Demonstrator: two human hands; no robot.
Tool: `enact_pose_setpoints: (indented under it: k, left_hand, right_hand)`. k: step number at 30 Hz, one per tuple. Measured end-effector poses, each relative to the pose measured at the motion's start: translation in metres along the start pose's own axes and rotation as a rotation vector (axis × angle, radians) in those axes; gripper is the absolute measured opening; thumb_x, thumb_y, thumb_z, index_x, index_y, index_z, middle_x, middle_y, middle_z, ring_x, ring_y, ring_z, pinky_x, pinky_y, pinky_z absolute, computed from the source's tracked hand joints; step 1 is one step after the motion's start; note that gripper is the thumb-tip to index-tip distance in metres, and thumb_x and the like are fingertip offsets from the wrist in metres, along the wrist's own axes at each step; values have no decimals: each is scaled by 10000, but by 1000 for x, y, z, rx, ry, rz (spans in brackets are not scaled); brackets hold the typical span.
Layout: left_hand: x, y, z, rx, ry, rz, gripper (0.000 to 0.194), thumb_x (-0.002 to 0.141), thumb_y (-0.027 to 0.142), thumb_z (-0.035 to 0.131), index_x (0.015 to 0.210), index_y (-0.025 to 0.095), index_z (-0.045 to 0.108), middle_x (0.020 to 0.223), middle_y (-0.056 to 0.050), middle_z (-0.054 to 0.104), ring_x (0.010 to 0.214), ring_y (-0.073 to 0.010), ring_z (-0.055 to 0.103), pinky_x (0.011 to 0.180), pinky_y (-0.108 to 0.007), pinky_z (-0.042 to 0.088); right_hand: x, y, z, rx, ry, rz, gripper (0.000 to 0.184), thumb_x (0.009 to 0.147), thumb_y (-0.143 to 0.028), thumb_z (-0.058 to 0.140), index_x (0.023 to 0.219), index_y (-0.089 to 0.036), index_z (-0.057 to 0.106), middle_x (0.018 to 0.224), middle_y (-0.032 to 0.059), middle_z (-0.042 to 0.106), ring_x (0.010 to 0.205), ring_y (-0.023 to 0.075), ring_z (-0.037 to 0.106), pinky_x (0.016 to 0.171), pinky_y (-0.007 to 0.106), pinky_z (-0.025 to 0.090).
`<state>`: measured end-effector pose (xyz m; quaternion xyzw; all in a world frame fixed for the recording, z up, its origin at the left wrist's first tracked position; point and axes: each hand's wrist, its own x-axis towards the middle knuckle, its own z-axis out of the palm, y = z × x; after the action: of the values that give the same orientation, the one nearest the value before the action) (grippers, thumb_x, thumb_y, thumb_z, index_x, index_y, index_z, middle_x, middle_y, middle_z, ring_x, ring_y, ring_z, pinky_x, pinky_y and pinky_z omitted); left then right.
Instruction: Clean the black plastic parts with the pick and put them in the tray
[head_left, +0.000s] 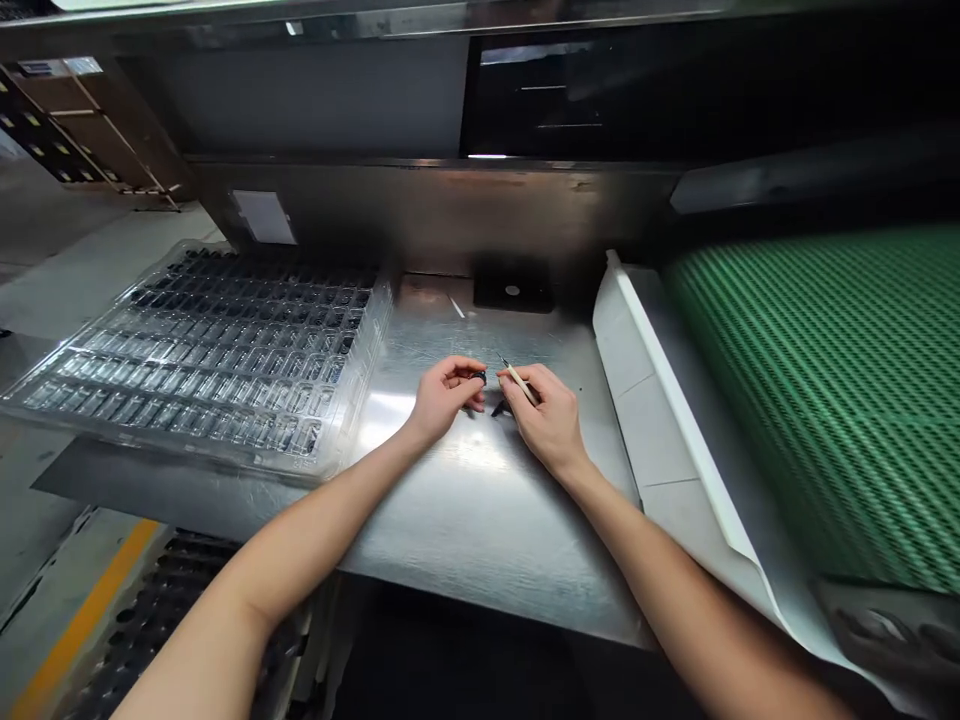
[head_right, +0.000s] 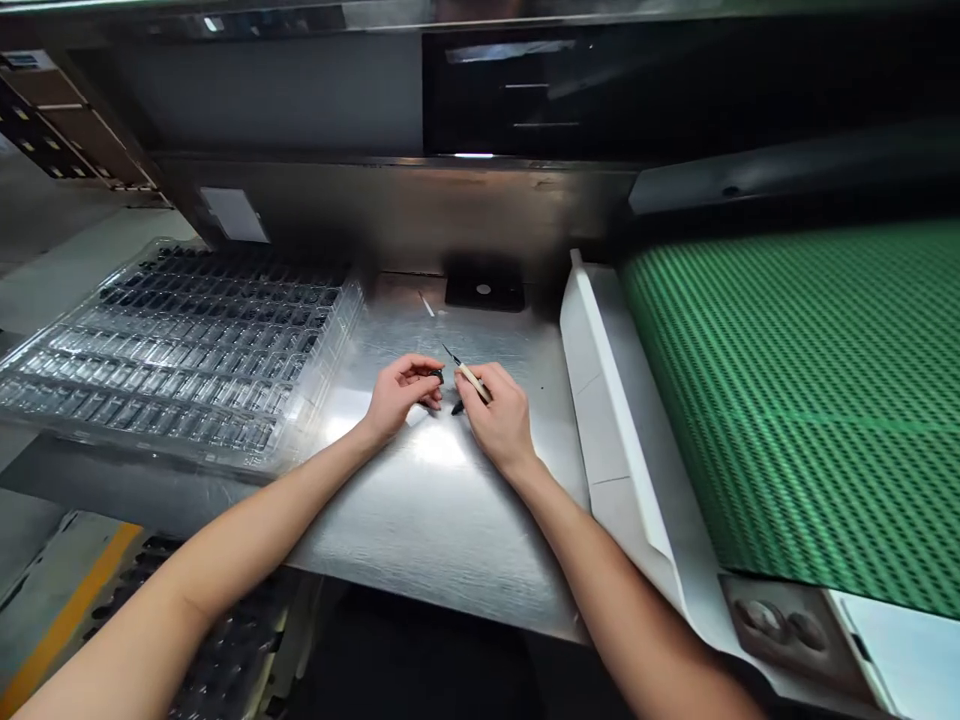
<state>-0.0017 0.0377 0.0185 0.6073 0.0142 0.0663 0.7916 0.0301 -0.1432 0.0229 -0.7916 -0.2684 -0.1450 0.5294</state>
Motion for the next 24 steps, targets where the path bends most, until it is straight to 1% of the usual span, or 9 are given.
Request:
enact_pose_setpoints:
  k: [5, 8, 10, 12, 14, 16, 19, 21, 24]
  left_hand:
    - [-5, -1, 6, -17, -19, 11, 505, 732, 375, 903, 1130, 158, 680, 921, -19, 664, 678, -131, 691, 586, -275, 636]
    - [-7, 0, 8, -25, -36, 4, 541, 734, 369, 910, 1163, 169, 648, 911, -16, 685, 678, -128, 684, 580, -257, 626]
    - [-7, 1, 8, -29, -42, 0, 542, 728, 358, 916, 1155, 165, 645, 895, -19, 697, 689, -133, 684, 584, -257, 627]
    - [-7, 4, 8, -37, -42, -11, 546, 709, 358, 932, 1135, 153, 658, 893, -28, 704, 700, -147, 696, 596, -277, 638]
    - [-7, 7, 7, -52, -34, -28, 535, 702, 377, 942, 1103, 138, 681, 889, -41, 709, 716, -167, 719, 619, -301, 651]
    - [-6, 9, 6, -76, -28, -51, 508, 711, 395, 937, 1073, 127, 703, 850, -47, 714, 718, -178, 731, 641, -311, 656]
    - [-6, 13, 3, -120, -50, -91, 459, 740, 418, 917, 1028, 116, 726, 767, -58, 724, 702, -180, 731, 671, -312, 659]
    - [-5, 14, 2, -129, -67, -114, 444, 760, 455, 914, 972, 112, 727, 749, -73, 734, 692, -182, 735, 669, -309, 658]
    - [-4, 15, 1, -109, -96, -150, 487, 760, 514, 940, 907, 112, 708, 742, -94, 750, 666, -184, 742, 660, -302, 655]
  right_hand:
    - [2, 1, -1, 65, 0, 5, 161, 1054, -345, 661, 1053, -241, 783, 1005, 40, 761, 907, 228, 681, 836, 348, 502]
    - [1, 0, -1, 110, -46, 23, 170, 1046, -374, 684, 1058, -244, 793, 1007, 38, 767, 900, 224, 679, 836, 344, 505]
    - [1, -1, -2, 125, -79, 53, 197, 1041, -403, 691, 996, -242, 795, 953, 37, 759, 866, 222, 670, 816, 345, 501]
    - [1, -1, -2, 127, -79, 95, 239, 1026, -434, 696, 921, -238, 784, 898, 38, 748, 832, 223, 659, 793, 348, 497]
    - [1, -1, -2, 129, -44, 139, 268, 1004, -462, 703, 884, -233, 773, 860, 38, 737, 804, 223, 644, 761, 345, 491]
    - [1, 1, -1, 144, -13, 181, 290, 988, -487, 705, 880, -227, 770, 819, 31, 717, 764, 213, 619, 716, 332, 474]
    - [0, 2, 1, 183, -9, 228, 304, 979, -505, 710, 905, -217, 777, 784, 21, 692, 715, 198, 585, 664, 316, 450]
    - [0, 1, 1, 193, -9, 230, 291, 985, -492, 704, 929, -218, 784, 814, 27, 708, 742, 204, 605, 680, 317, 461]
    - [-1, -2, 0, 183, -19, 187, 261, 1001, -454, 686, 936, -228, 797, 879, 37, 744, 831, 221, 655, 768, 336, 494]
